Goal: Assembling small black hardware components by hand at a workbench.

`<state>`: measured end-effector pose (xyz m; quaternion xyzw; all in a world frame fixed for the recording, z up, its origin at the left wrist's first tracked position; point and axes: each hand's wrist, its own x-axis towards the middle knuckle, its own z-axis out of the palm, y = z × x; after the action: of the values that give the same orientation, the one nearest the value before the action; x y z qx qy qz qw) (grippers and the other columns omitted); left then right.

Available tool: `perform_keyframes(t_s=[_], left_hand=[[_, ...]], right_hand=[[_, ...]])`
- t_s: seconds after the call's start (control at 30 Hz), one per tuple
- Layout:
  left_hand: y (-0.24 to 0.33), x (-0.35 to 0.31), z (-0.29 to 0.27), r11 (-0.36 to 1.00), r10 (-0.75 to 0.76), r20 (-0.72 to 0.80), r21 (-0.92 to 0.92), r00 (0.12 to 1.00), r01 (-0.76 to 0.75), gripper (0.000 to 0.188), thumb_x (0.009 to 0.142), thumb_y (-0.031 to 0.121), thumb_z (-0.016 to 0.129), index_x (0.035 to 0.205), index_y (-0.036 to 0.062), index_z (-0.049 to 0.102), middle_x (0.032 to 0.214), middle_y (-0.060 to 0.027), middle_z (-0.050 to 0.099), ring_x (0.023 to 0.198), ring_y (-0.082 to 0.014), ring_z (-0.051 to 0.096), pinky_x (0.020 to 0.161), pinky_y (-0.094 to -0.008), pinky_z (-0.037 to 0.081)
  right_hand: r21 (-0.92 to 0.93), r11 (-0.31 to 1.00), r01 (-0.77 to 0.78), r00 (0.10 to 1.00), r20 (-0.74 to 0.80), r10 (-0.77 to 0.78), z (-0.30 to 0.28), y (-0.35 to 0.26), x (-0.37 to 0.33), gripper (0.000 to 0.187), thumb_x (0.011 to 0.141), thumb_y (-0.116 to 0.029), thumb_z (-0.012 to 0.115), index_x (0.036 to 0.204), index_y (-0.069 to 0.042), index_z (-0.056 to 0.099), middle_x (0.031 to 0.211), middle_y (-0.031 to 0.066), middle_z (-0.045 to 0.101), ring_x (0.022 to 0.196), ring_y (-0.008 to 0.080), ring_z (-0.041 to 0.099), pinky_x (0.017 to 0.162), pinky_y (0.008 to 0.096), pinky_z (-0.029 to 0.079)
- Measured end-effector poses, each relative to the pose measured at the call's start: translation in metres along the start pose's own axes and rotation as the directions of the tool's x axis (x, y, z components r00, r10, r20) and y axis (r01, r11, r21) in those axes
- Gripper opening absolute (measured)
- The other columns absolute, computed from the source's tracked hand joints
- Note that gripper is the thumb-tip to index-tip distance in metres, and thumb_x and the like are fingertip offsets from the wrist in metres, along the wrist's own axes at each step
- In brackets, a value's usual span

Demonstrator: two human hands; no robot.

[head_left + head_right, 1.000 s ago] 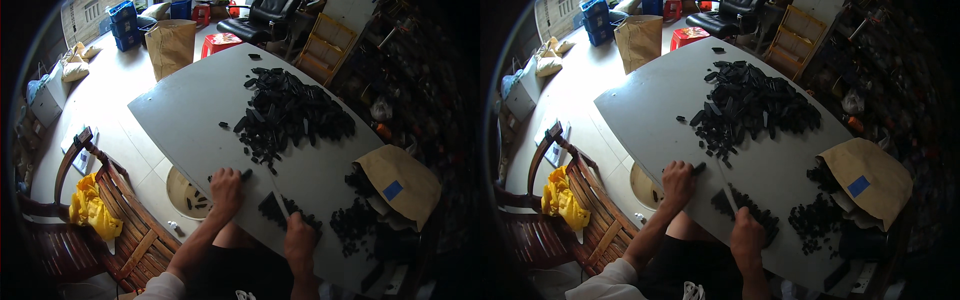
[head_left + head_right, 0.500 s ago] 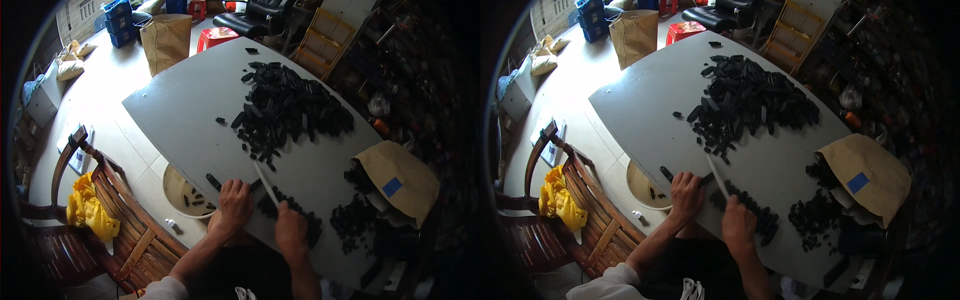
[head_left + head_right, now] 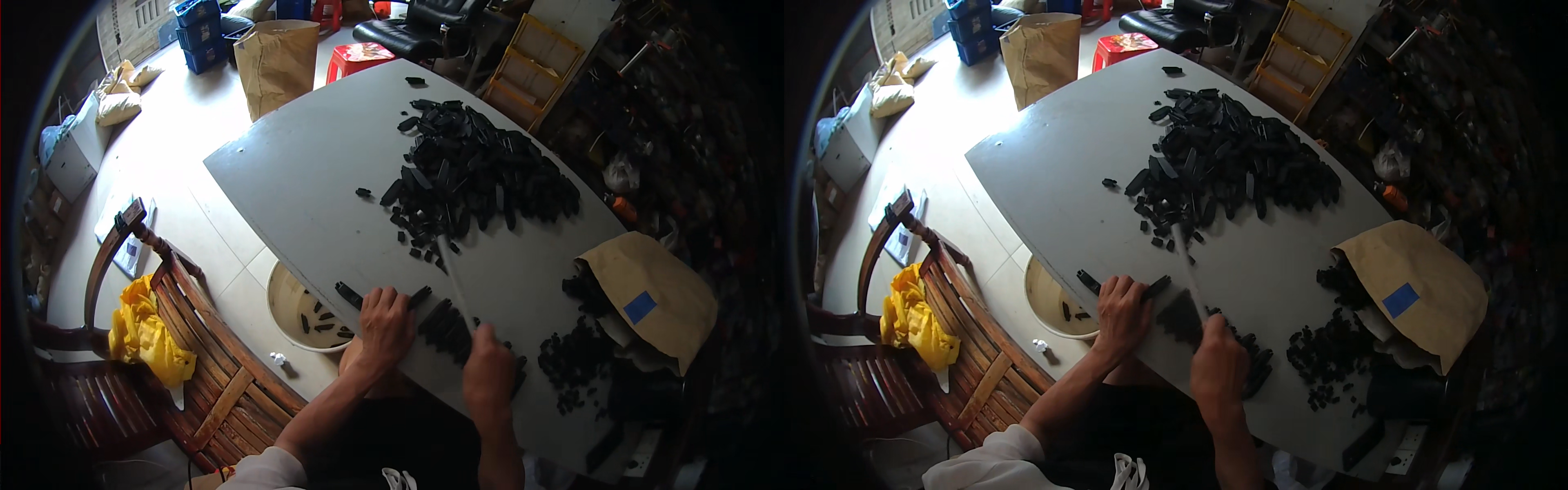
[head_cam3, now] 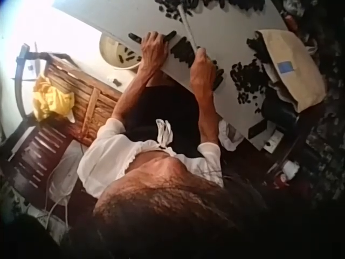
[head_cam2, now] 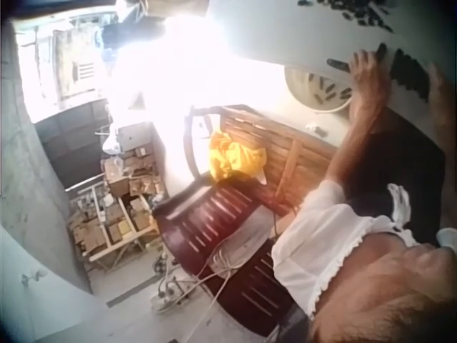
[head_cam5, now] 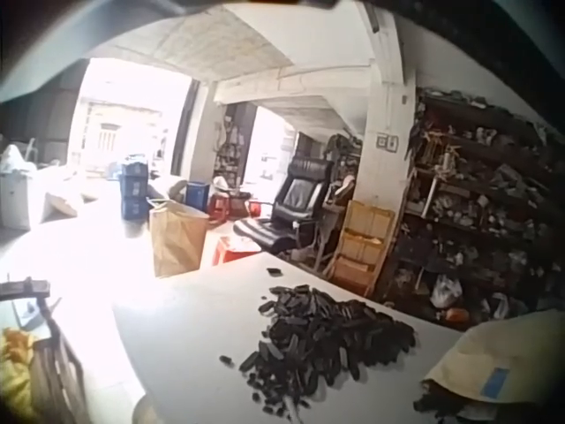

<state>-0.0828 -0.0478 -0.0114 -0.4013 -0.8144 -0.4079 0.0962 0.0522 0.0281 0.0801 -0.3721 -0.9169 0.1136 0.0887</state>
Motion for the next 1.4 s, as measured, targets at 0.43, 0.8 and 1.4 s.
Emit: perform_keyframes(t_s=[0.43, 0.8, 1.4], left_hand=[[-0.012, -0.008, -0.039, 0.989, -0.040, -0.210, 0.128, 0.977, 0.068, 0.021, 0.075, 0.015, 0.069, 0.093, 0.0083, 0.062, 0.085, -0.0088, 0.051, 0.080, -0.0276, 0.050, 0.070, -0.0387, 0.040], [-0.023, -0.001, -0.029, 0.995, -0.096, 0.030, 0.004, 0.995, 0.096, 0.036, 0.070, 0.000, 0.062, 0.106, 0.0050, 0.057, 0.091, -0.0153, 0.053, 0.087, -0.0335, 0.053, 0.078, -0.0417, 0.044], [-0.025, -0.009, -0.018, 0.994, -0.053, -0.128, -0.103, 0.990, 0.040, 0.045, 0.067, -0.005, 0.058, 0.111, 0.0011, 0.050, 0.084, -0.0141, 0.058, 0.079, -0.0317, 0.055, 0.073, -0.0407, 0.045]], right_hand=[[0.134, 0.985, -0.106, 0.994, -0.013, 0.109, -0.009, -0.001, -0.019, 0.017, 0.095, -0.010, 0.048, 0.080, -0.001, 0.049, 0.065, 0.0181, 0.056, 0.060, 0.0350, 0.059, 0.054, 0.0429, 0.044], [0.198, 0.980, 0.035, 0.997, 0.055, -0.047, 0.007, -0.010, -0.016, 0.019, 0.094, -0.011, 0.049, 0.080, 0.000, 0.048, 0.070, 0.0215, 0.058, 0.068, 0.0404, 0.060, 0.055, 0.0460, 0.044], [0.083, 0.994, 0.066, 0.994, -0.097, -0.058, -0.019, -0.038, 0.014, 0.014, 0.095, -0.009, 0.048, 0.083, -0.001, 0.046, 0.071, 0.0195, 0.057, 0.067, 0.0375, 0.061, 0.056, 0.0450, 0.046]])
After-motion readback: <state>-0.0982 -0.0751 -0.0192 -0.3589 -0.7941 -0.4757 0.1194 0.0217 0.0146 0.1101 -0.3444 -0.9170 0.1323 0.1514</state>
